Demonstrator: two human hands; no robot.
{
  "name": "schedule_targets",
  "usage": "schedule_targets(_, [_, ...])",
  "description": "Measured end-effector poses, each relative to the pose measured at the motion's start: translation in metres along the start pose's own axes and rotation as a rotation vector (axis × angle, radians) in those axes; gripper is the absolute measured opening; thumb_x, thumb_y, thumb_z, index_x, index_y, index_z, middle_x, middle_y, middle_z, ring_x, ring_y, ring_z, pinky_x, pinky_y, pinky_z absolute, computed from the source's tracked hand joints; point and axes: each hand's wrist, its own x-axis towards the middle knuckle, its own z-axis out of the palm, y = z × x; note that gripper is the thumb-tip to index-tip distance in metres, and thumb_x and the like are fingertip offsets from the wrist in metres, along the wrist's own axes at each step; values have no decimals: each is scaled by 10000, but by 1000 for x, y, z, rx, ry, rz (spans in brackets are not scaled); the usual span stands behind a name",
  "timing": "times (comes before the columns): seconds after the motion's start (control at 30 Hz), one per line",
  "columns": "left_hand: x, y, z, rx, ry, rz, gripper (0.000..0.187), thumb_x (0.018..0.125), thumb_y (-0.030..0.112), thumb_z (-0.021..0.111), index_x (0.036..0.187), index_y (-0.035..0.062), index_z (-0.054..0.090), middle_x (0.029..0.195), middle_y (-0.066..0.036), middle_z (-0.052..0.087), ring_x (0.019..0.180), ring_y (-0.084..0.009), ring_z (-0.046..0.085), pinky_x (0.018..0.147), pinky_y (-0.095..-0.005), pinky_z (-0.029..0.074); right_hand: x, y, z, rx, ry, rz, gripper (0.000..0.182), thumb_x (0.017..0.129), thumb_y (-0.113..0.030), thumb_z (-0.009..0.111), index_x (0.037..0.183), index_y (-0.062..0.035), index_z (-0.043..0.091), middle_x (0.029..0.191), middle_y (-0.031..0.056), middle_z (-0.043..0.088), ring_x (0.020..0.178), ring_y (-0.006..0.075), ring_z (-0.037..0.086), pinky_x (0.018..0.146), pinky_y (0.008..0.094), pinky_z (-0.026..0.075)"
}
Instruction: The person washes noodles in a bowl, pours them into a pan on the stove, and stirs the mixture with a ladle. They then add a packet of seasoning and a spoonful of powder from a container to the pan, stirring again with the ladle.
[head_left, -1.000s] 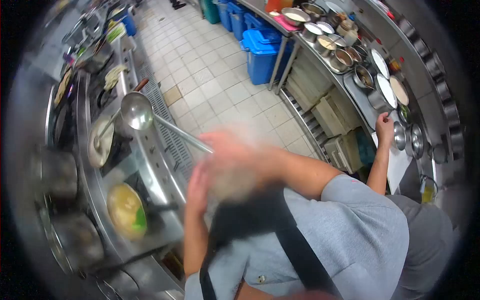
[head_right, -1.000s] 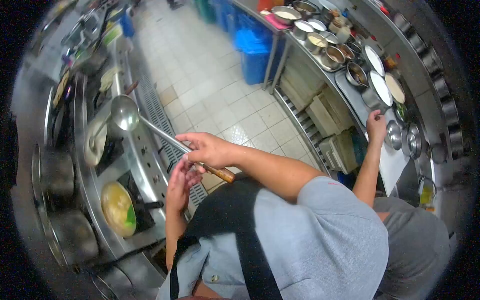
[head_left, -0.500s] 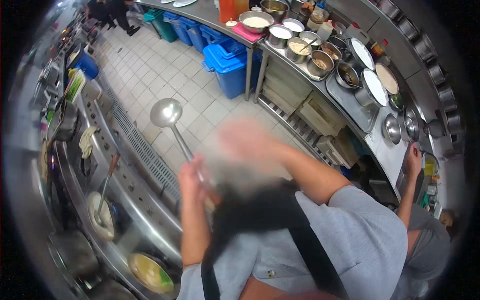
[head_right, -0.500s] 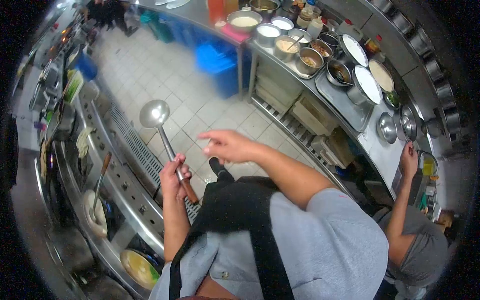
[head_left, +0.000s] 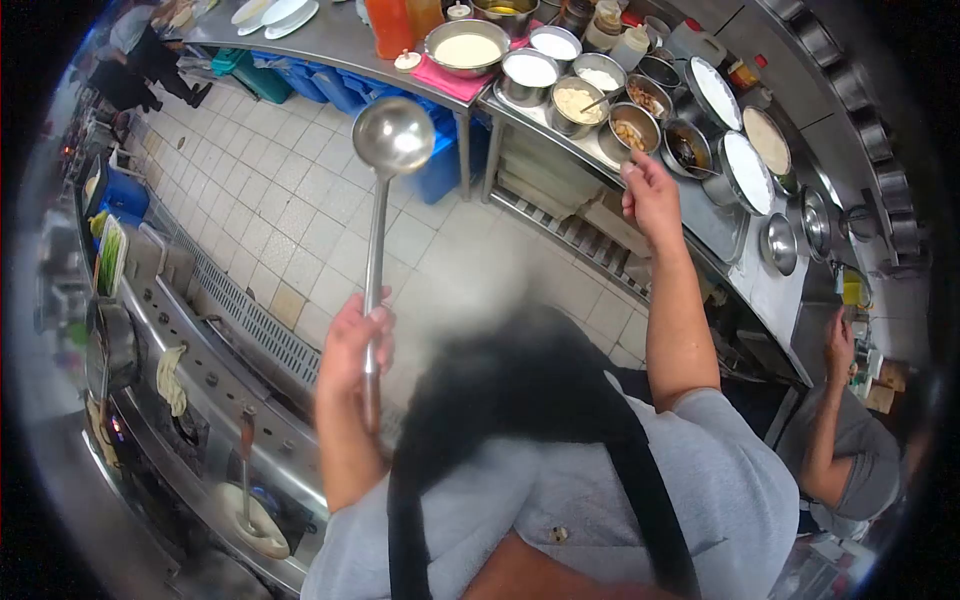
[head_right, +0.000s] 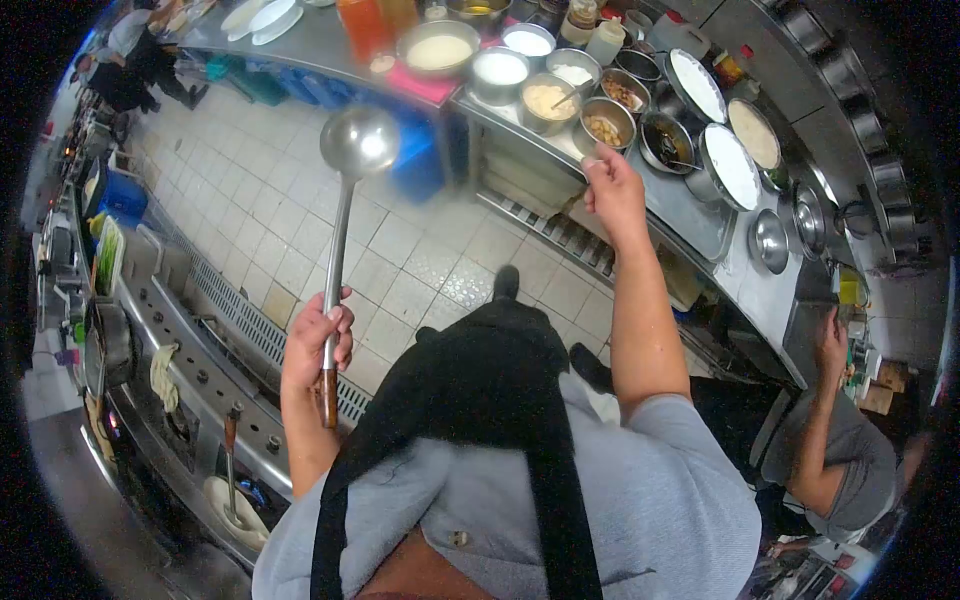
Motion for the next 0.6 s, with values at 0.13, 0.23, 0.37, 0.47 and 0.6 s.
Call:
schedule_targets(0.13, [31,27,33,30,-76,14,453,896,180,576,1259,-45,423,734,-50,490,396,-80,451,336,-208,382,70,10,0,7,55,-54,500,905,-216,620,1318,25,472,713,-15,516,508,44,451,429,212,369])
schedule_targets(0.23, [51,34,64,23,-114,35,463,896,181,578,1263,-52,421,734,-52,491,400,-76,453,341,-202,379,122,11,1,6,7,-32,507,880,-188,624,1303,53,481,746,22,540,525,85,507,453,247,412])
schedule_targets(0.37, [70,40,101,40,-77,44,493,892,196,586,1275,-61,414,734,-55,491,399,-73,454,345,-196,374,181,22,8,-290,-65,-150,416,883,-253,606,1218,-7,585,879,115,682,839,198,638,793,312,483])
schedule_targets(0.47, [82,43,119,27,-29,67,517,881,193,592,1285,-72,408,730,-58,495,393,-72,451,346,-193,368,186,6,6,-400,-255,-179,373,907,-300,552,1141,-19,628,976,194,676,933,278,645,836,346,472])
schedule_targets(0.6, [94,50,126,38,6,39,526,861,170,595,1284,-82,408,724,-61,501,386,-74,446,347,-189,360,171,-28,-5,-473,-253,-307,365,933,-294,487,1057,11,645,945,234,661,905,343,639,821,377,472])
